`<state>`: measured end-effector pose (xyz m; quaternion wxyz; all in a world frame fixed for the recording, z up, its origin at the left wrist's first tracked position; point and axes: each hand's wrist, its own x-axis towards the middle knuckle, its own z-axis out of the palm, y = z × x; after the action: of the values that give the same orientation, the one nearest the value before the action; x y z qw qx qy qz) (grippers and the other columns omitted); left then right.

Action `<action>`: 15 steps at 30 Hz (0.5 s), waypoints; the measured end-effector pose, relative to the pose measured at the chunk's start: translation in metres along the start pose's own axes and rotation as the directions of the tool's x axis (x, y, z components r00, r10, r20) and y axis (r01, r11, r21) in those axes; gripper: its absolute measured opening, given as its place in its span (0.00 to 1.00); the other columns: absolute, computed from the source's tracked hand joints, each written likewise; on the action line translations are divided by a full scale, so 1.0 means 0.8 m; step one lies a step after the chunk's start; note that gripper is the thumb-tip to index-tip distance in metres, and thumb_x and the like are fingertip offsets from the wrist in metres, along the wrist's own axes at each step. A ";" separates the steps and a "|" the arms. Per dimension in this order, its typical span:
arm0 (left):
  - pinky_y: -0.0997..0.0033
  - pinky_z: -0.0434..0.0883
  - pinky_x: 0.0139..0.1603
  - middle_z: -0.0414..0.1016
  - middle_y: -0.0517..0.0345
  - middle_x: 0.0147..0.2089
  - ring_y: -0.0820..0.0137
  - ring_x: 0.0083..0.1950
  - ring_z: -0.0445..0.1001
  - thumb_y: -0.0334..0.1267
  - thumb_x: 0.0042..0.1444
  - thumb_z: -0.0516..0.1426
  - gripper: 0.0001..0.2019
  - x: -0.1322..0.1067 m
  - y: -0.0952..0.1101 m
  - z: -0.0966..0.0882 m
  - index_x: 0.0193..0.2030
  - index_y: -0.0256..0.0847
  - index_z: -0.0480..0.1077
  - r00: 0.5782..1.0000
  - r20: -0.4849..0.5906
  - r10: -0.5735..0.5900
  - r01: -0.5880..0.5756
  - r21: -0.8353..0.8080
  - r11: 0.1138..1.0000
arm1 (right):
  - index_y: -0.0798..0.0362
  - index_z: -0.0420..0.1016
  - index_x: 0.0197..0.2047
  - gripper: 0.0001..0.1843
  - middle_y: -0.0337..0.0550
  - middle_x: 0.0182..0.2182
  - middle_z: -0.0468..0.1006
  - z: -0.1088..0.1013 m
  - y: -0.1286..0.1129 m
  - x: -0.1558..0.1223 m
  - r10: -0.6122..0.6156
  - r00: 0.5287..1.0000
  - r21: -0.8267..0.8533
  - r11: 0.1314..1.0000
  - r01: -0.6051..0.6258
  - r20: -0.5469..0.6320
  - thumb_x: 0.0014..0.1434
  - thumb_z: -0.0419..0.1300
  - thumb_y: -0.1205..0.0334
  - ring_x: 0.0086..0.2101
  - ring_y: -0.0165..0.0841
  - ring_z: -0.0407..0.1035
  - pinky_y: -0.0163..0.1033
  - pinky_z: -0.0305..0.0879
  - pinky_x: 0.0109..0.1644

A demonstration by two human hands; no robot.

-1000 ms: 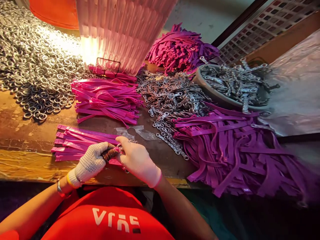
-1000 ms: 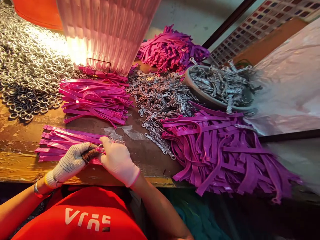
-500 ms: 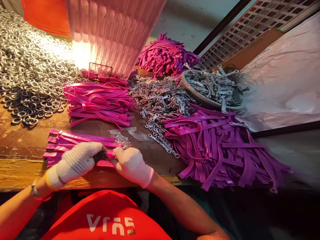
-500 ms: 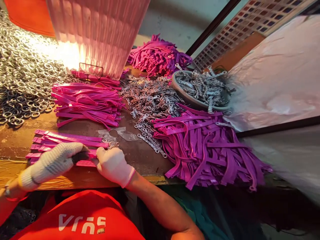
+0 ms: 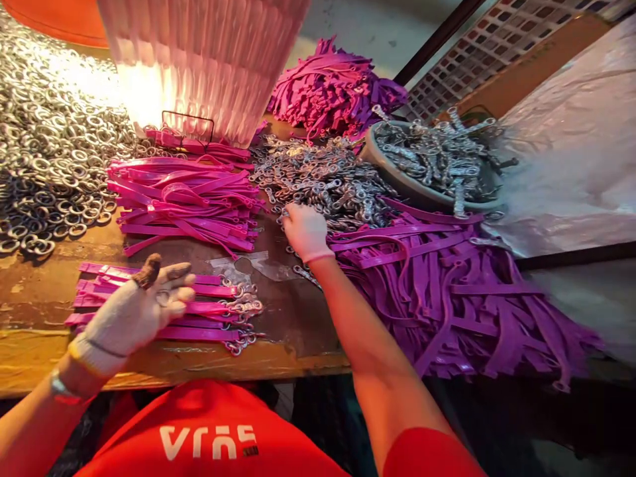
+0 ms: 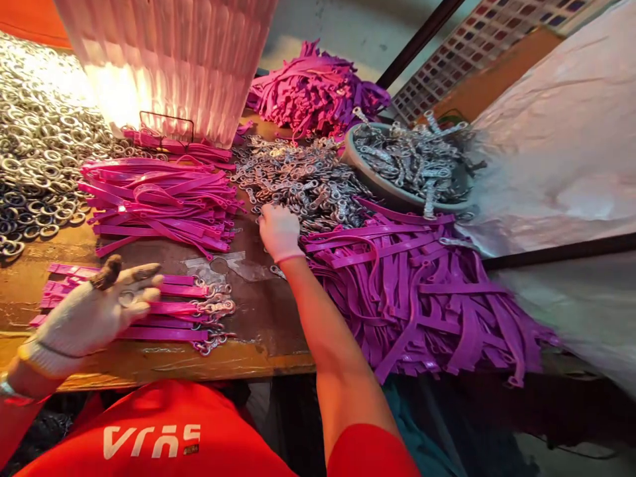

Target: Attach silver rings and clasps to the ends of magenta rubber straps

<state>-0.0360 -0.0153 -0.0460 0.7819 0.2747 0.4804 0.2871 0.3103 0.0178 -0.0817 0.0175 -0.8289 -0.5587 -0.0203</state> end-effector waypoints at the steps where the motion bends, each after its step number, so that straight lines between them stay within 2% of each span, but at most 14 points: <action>1: 0.54 0.79 0.49 0.82 0.43 0.50 0.57 0.48 0.80 0.55 0.62 0.58 0.21 0.004 -0.004 0.011 0.48 0.39 0.78 0.996 0.067 -0.065 0.068 -0.046 0.997 | 0.57 0.77 0.54 0.15 0.60 0.51 0.78 0.008 -0.001 0.019 0.022 1.000 -0.019 1.000 -0.022 0.005 0.68 0.55 0.64 0.51 0.46 0.72 0.43 0.61 0.50; 4: 0.45 0.72 0.62 0.79 0.38 0.56 0.51 0.60 0.77 0.56 0.64 0.53 0.26 0.008 -0.011 0.028 0.53 0.35 0.76 0.963 0.211 -0.168 0.196 -0.118 0.973 | 0.63 0.77 0.53 0.16 0.68 0.51 0.77 0.029 -0.011 0.047 0.064 0.998 -0.008 0.998 -0.064 0.018 0.66 0.53 0.69 0.50 0.49 0.73 0.45 0.63 0.50; 6: 0.45 0.66 0.68 0.76 0.38 0.62 0.52 0.66 0.72 0.52 0.66 0.52 0.25 0.005 -0.013 0.025 0.56 0.33 0.74 0.934 0.301 -0.193 0.261 -0.205 0.943 | 0.64 0.78 0.50 0.16 0.70 0.48 0.77 0.039 -0.015 0.047 0.093 0.996 0.022 0.995 -0.094 0.014 0.66 0.52 0.69 0.47 0.49 0.74 0.46 0.64 0.48; 8: 0.41 0.63 0.68 0.74 0.41 0.64 0.53 0.71 0.66 0.48 0.67 0.48 0.24 0.000 -0.016 0.014 0.60 0.35 0.73 0.916 0.358 -0.183 0.290 -0.275 0.916 | 0.64 0.79 0.48 0.15 0.69 0.46 0.78 0.045 -0.012 0.039 0.104 0.995 0.070 0.992 -0.104 0.000 0.65 0.54 0.67 0.46 0.49 0.74 0.47 0.65 0.48; 12: 0.35 0.66 0.64 0.76 0.49 0.62 0.56 0.74 0.62 0.46 0.66 0.43 0.24 -0.005 -0.022 -0.004 0.58 0.47 0.76 0.940 0.307 -0.150 0.243 -0.294 0.924 | 0.59 0.77 0.47 0.14 0.61 0.45 0.79 0.040 -0.001 0.013 0.101 0.992 0.198 0.976 -0.085 -0.071 0.64 0.52 0.67 0.48 0.46 0.72 0.48 0.65 0.51; 15: 0.35 0.68 0.62 0.76 0.49 0.62 0.53 0.73 0.64 0.52 0.66 0.44 0.25 -0.004 -0.024 -0.005 0.57 0.48 0.76 0.960 0.248 -0.126 0.197 -0.284 0.938 | 0.54 0.72 0.49 0.14 0.52 0.46 0.79 0.013 -0.014 -0.032 0.059 0.980 0.414 0.910 0.025 -0.189 0.67 0.48 0.65 0.45 0.38 0.72 0.42 0.67 0.49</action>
<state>-0.0372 -0.0300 -0.0594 0.8856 0.1403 0.3590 0.2593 0.2906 -0.0013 -0.0934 0.2486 -0.8049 -0.5385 0.0168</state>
